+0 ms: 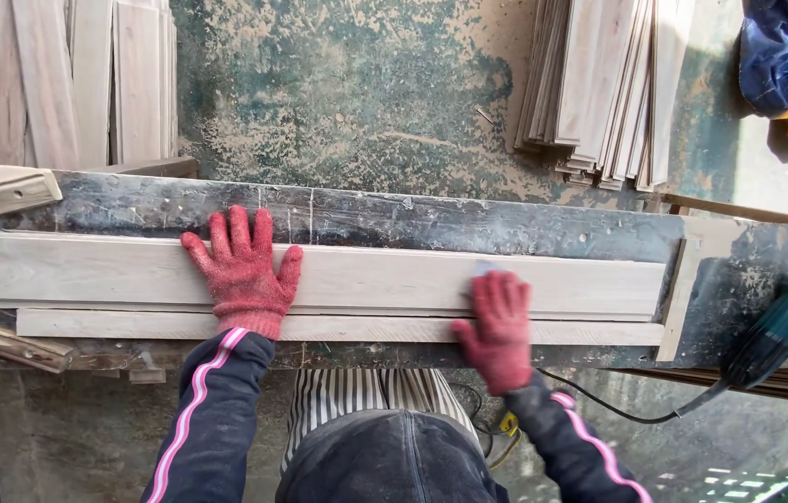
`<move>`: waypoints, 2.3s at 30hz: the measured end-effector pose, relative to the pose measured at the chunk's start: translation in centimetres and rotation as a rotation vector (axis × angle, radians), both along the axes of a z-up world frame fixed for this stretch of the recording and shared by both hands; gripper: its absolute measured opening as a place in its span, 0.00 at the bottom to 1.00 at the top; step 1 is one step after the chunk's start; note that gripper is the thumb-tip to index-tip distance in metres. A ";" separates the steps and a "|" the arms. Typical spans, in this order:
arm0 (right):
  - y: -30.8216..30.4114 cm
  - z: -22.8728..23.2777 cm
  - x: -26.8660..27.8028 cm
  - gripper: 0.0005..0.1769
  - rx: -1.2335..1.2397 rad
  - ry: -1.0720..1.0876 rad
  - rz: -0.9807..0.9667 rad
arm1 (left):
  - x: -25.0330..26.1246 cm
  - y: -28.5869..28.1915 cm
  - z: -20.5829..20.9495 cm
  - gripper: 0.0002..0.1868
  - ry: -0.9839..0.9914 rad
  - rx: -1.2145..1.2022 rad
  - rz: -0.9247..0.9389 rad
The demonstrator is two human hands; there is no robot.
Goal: Manual sanding of a wooden board using a sanding block on a workbench.
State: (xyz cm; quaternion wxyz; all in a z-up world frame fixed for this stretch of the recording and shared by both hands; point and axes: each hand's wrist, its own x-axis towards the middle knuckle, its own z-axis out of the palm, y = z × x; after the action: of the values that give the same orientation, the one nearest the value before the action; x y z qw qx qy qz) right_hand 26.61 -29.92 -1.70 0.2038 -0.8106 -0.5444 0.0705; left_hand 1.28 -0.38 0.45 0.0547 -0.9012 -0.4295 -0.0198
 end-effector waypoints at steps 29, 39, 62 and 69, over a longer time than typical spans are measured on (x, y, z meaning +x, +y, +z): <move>-2.7 1.2 3.5 0.40 -0.022 -0.101 0.030 | -0.4 0.4 -1.0 0.36 -0.005 -0.021 0.020; 9.8 1.4 -10.2 0.41 0.153 -0.012 0.298 | -0.6 0.3 -0.3 0.37 0.075 -0.135 0.035; -4.6 4.1 5.9 0.35 0.035 -0.199 0.377 | -0.5 0.7 0.1 0.40 0.261 -0.266 0.101; -3.8 3.5 12.0 0.37 0.081 -0.106 0.669 | 5.4 -2.7 1.7 0.24 0.341 -0.513 0.382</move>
State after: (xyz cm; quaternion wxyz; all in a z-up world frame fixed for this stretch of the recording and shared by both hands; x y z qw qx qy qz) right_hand 38.64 -33.74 1.82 0.1726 -0.5808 -0.7925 0.0696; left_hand 6.66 -3.08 2.11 -0.0997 -0.7795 -0.5657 0.2499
